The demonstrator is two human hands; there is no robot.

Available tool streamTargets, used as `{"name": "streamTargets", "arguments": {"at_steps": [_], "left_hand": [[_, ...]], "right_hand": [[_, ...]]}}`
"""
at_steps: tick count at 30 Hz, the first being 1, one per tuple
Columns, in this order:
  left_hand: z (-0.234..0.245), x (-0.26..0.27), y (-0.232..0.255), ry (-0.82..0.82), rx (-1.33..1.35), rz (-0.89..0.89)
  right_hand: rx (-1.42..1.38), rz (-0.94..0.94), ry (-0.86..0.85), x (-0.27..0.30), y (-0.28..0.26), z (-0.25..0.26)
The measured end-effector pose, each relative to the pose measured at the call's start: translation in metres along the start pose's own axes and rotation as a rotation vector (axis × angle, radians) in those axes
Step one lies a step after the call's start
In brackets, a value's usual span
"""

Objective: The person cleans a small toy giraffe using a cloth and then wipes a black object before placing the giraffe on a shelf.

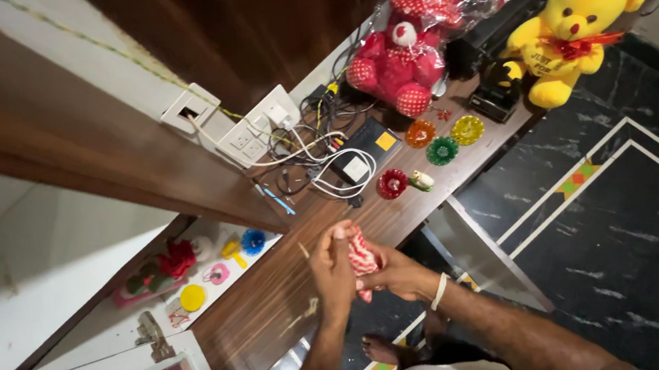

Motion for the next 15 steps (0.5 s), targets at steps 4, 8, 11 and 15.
{"name": "streamTargets", "arguments": {"at_steps": [4, 8, 11, 15], "left_hand": [[-0.029, -0.011, 0.013, -0.020, -0.370, -0.138], [-0.064, -0.027, 0.001, -0.115, -0.523, -0.173], [-0.092, -0.039, -0.012, -0.167, -0.758, -0.330], [-0.125, -0.066, -0.042, -0.231, -0.878, -0.328]], "right_hand": [[0.068, -0.070, 0.111, 0.004, 0.029, 0.043], [0.048, -0.105, 0.153, 0.018, 0.027, 0.058], [0.063, -0.138, 0.214, 0.033, 0.014, 0.068], [0.025, -0.205, 0.259, 0.048, -0.001, 0.089]]}}
Point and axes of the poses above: each hand's wrist, its own x-axis away from the middle knuckle, its own z-axis out of the back of the hand, y = z × x, the point moved 6 cm from there along -x, towards the middle knuckle, and after that the axes turned 5 degrees about z, right-handed, at the moved point
